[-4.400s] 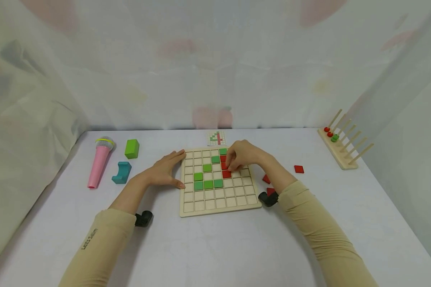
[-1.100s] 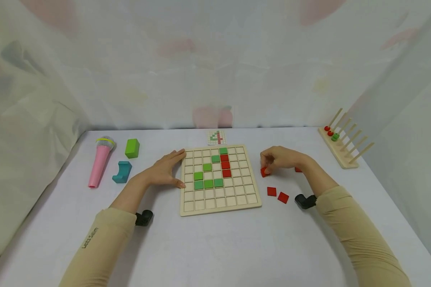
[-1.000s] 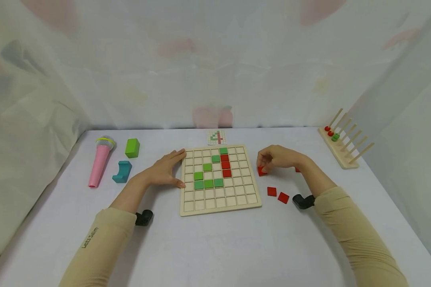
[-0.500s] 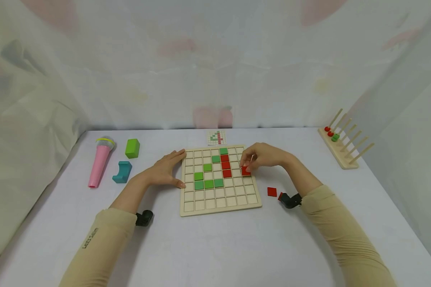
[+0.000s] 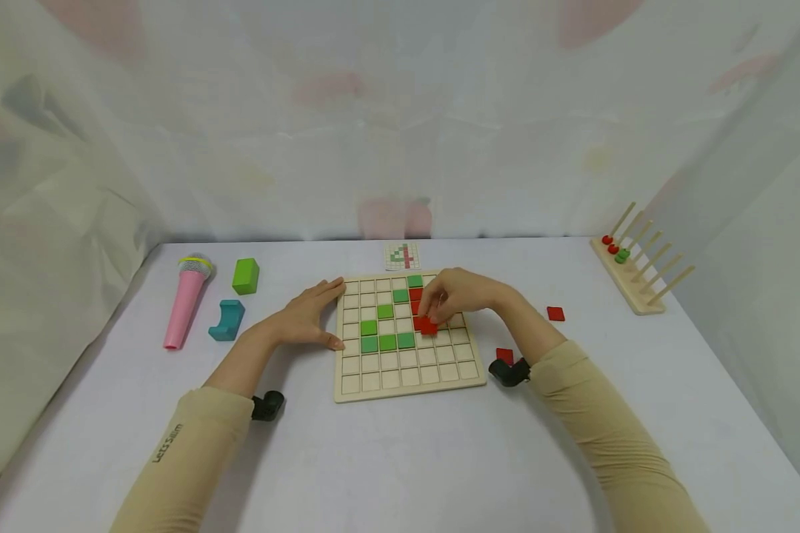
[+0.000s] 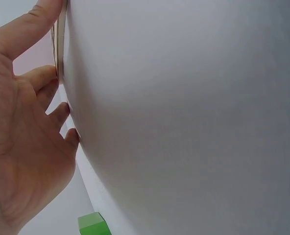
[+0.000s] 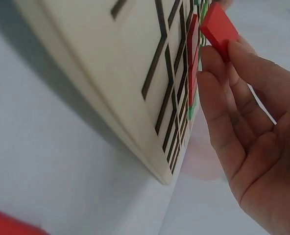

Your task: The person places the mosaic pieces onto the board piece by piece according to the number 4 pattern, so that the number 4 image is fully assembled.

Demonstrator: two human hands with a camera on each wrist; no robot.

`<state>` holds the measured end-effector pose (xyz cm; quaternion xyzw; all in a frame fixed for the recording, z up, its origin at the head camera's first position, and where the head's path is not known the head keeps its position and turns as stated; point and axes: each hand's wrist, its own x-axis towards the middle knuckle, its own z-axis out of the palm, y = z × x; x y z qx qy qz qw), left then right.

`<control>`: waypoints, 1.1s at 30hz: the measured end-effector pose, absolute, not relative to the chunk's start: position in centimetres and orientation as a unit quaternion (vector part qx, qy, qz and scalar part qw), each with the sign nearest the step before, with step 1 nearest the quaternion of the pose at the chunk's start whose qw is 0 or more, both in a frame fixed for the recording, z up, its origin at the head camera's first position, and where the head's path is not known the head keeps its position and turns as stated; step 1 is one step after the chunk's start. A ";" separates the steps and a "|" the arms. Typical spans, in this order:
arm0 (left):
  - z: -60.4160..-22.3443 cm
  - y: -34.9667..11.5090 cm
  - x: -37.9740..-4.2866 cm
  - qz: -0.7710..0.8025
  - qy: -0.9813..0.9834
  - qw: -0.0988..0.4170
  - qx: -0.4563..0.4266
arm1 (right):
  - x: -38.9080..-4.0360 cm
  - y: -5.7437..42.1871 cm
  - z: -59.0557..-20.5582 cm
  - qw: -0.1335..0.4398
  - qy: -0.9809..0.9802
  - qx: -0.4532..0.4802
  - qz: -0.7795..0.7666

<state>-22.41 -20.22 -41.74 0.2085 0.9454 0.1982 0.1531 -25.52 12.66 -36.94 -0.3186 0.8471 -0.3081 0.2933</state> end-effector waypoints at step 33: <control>-41.7 -20.3 -22.5 0.193 0.946 0.145 0.218 | -24.8 10.9 -38.0 0.314 0.858 -0.291 -0.283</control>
